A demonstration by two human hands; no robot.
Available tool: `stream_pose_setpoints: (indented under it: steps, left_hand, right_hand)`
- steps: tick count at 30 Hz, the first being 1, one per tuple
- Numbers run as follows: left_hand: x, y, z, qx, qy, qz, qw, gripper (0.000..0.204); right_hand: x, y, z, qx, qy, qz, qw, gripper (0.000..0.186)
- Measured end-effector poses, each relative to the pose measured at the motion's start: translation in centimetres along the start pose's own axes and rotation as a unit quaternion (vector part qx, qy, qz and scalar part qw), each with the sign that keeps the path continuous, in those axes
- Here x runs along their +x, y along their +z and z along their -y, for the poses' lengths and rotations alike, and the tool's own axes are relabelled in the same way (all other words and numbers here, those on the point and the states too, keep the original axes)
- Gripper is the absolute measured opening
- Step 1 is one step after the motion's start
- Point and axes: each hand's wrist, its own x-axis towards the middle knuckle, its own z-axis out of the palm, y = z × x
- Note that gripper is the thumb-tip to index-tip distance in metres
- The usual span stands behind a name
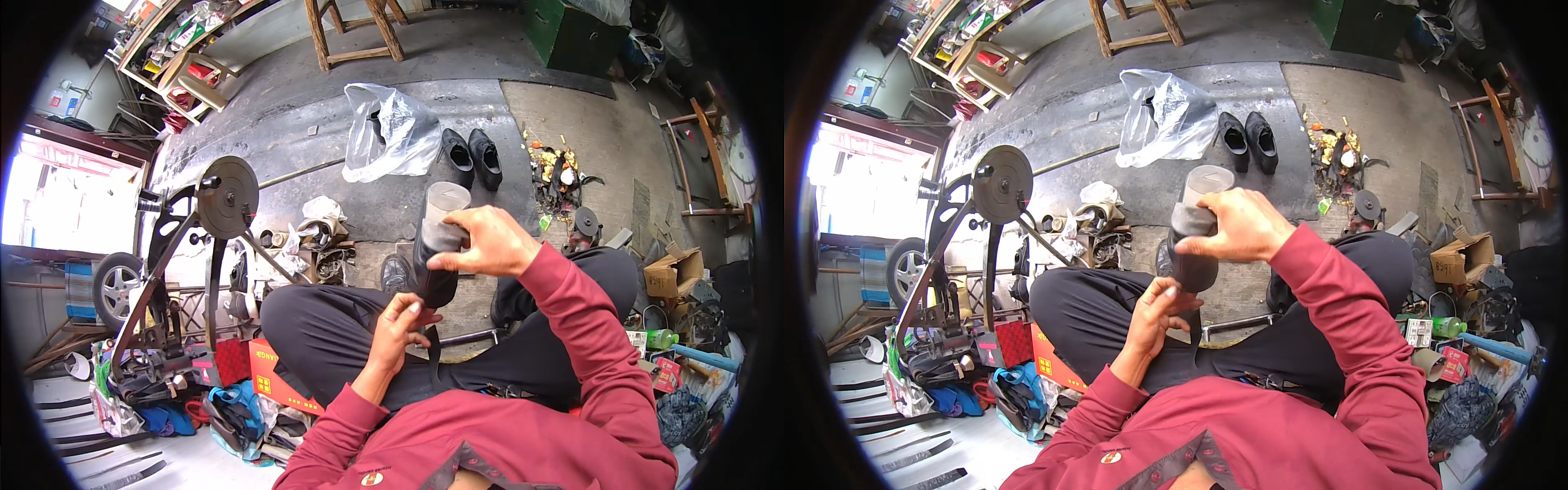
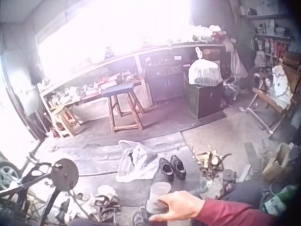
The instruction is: The person sits on the floor in a workshop and uses a flat metal tool to scrape and smooth the soles of black shoes. They handle multiple shoes one at a time, turning them over to work on different areas of the soles and placing finished shoes aside.
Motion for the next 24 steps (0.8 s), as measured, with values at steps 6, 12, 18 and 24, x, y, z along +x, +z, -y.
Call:
stream_pose_setpoints:
  steps: [6,12,18,24]
  left_hand:
    - [-0.3,1.7,0.2,0.367,0.222,-0.155,0.89,0.087]
    - [3.8,3.6,-1.0,0.404,0.243,-0.088,0.877,0.131]
    - [6.7,5.7,0.7,0.388,0.326,-0.154,0.848,0.125]
    - [10.5,6.6,0.8,0.318,0.366,-0.172,0.857,0.116]
  right_hand:
    - [-2.2,2.0,0.0,-0.014,-0.053,0.064,0.996,0.079]
    - [-3.1,2.7,-0.2,0.034,-0.055,0.083,0.994,0.074]
    - [-2.8,-0.6,-1.6,0.263,0.11,-0.085,0.955,0.037]
    - [-2.5,-3.9,-4.2,0.696,0.154,-0.266,0.649,0.022]
